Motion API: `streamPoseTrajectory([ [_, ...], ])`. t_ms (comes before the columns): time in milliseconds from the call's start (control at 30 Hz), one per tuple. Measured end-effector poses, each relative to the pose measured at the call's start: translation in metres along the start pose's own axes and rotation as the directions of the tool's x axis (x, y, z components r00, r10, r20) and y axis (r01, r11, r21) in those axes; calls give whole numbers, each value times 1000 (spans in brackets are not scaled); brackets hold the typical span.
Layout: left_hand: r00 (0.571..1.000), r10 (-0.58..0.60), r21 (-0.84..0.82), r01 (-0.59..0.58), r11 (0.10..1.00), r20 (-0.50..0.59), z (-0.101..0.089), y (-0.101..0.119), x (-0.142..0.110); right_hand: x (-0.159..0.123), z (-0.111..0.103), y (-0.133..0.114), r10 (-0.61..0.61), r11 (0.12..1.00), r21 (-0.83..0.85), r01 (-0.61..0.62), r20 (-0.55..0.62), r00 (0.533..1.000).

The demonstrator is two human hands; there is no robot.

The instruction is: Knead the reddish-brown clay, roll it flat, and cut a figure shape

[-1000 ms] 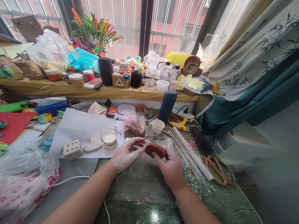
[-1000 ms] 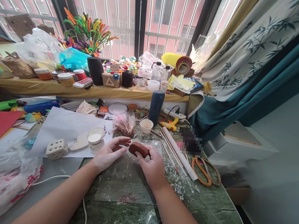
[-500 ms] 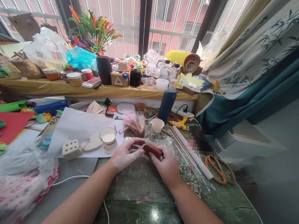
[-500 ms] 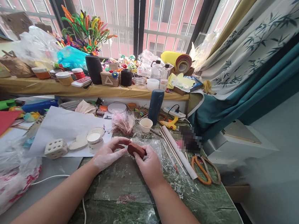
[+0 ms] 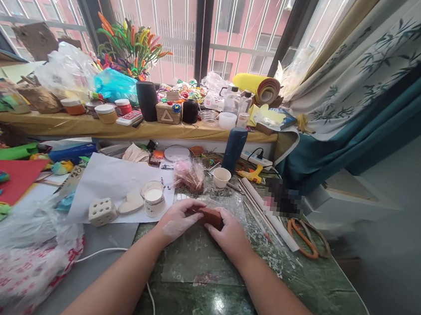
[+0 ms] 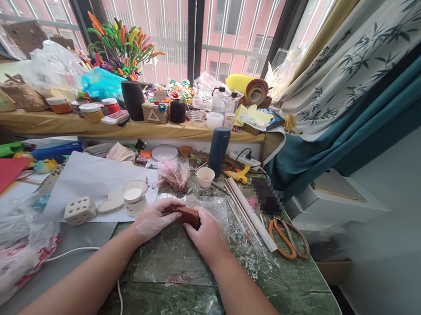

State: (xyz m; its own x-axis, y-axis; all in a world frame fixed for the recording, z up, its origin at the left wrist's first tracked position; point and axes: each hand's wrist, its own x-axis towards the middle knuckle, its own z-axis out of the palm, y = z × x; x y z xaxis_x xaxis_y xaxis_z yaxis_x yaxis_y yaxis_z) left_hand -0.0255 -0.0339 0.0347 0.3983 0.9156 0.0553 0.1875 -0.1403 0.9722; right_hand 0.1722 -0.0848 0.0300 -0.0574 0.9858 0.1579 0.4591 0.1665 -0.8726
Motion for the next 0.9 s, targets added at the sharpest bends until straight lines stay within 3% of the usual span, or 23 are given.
streamPoseTrajectory([
  [100, 1000, -19, -182, 15, 983, -18, 3, 2, 1, -3, 2, 2, -9, 981, 194, 23, -72, 997],
  [167, 999, -31, -298, 19, 954, -36, 5, 4, 1, -3, 3, 2, -20, 936, 350, 33, -40, 999],
  [233, 999, -35, -339, 26, 941, -19, 5, 7, 1, -3, 2, 2, -26, 918, 396, 14, 26, 999],
  [333, 1000, -10, -311, 10, 950, 2, 3, 9, 0, -3, -2, -1, -11, 961, 275, 24, -51, 999],
  [433, 997, 4, -295, -28, 955, -81, -1, 9, 1, -4, -6, -3, -74, 991, 99, 96, -202, 977],
  [600, 986, -13, -271, -33, 962, -166, -2, 4, 4, -2, -3, -3, -158, 976, -158, 149, -52, 986],
  [733, 993, 11, -264, -41, 964, -116, -3, 6, 1, -3, -2, -2, -216, 975, -89, 206, -123, 969],
  [900, 998, 54, -271, -61, 961, -30, -4, 6, -1, 1, -1, 5, -70, 994, -89, 62, -94, 993],
])
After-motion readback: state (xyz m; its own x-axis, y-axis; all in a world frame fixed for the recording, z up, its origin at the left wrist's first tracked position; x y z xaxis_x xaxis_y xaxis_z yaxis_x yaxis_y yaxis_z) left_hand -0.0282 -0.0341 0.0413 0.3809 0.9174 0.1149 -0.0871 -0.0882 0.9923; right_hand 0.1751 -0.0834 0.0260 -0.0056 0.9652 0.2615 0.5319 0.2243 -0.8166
